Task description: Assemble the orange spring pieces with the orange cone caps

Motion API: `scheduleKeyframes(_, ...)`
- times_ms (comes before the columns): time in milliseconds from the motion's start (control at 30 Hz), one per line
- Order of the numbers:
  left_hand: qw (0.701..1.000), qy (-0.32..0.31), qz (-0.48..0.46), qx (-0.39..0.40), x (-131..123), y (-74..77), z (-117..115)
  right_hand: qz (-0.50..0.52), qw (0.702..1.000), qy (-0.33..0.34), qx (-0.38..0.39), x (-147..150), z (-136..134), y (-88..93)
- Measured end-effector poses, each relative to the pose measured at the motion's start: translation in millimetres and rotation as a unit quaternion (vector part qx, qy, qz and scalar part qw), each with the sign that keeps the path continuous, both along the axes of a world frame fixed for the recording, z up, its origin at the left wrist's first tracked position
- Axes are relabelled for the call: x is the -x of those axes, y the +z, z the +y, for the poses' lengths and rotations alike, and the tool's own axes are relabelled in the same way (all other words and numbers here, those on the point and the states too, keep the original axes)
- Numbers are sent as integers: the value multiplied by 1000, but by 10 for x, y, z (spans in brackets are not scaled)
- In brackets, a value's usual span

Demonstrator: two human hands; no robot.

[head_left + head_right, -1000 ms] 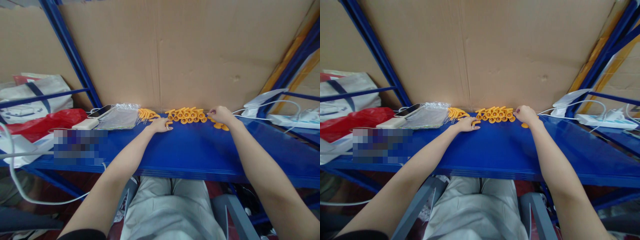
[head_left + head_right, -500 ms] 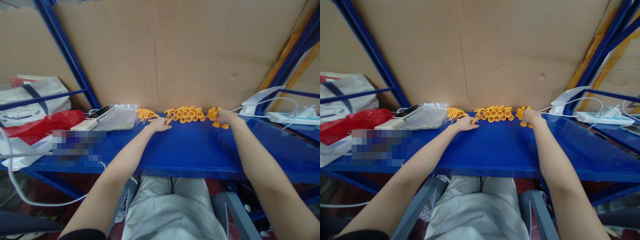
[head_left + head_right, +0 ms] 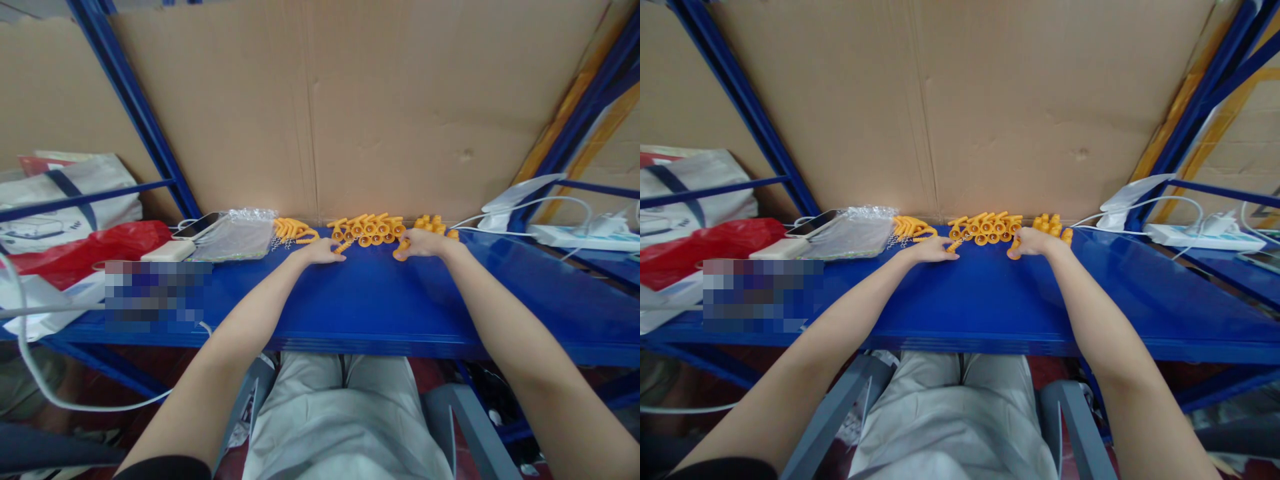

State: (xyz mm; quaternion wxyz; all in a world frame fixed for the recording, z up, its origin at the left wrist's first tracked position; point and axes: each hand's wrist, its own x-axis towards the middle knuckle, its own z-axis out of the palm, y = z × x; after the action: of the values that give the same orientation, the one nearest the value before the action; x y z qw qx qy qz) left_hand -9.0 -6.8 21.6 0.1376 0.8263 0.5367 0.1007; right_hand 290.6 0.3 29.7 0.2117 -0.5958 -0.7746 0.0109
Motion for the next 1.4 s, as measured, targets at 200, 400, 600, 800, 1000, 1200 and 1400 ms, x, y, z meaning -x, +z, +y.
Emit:
scheduleKeyframes(200, 999, 18, -3, -48, -47, -8, -5, -45, 997, 43, 51, 207, -133, 149)
scheduleKeyframes(400, 995, 35, 2, -93, -61, -14, -18, -56, 990, 126, -13, 346, -130, 102)
scheduleKeyframes(600, 990, 81, -5, -113, -82, 10, -60, -29, 978, 199, -57, 387, -79, 63)
scheduleKeyframes(800, 985, 116, 10, -128, -65, 11, -49, -29, 981, 189, -42, 395, -129, 82)
scheduleKeyframes(1000, 982, 130, 39, -129, -72, 30, -78, -18, 981, 188, -44, 427, -159, 88)
scheduleKeyframes(1200, 985, 87, 1, -149, -156, 33, -139, -27, 968, 232, -88, 489, -156, 38)
scheduleKeyframes(1400, 979, -7, -76, -187, -136, 14, -114, -23, 964, 243, -109, 473, -147, 16)
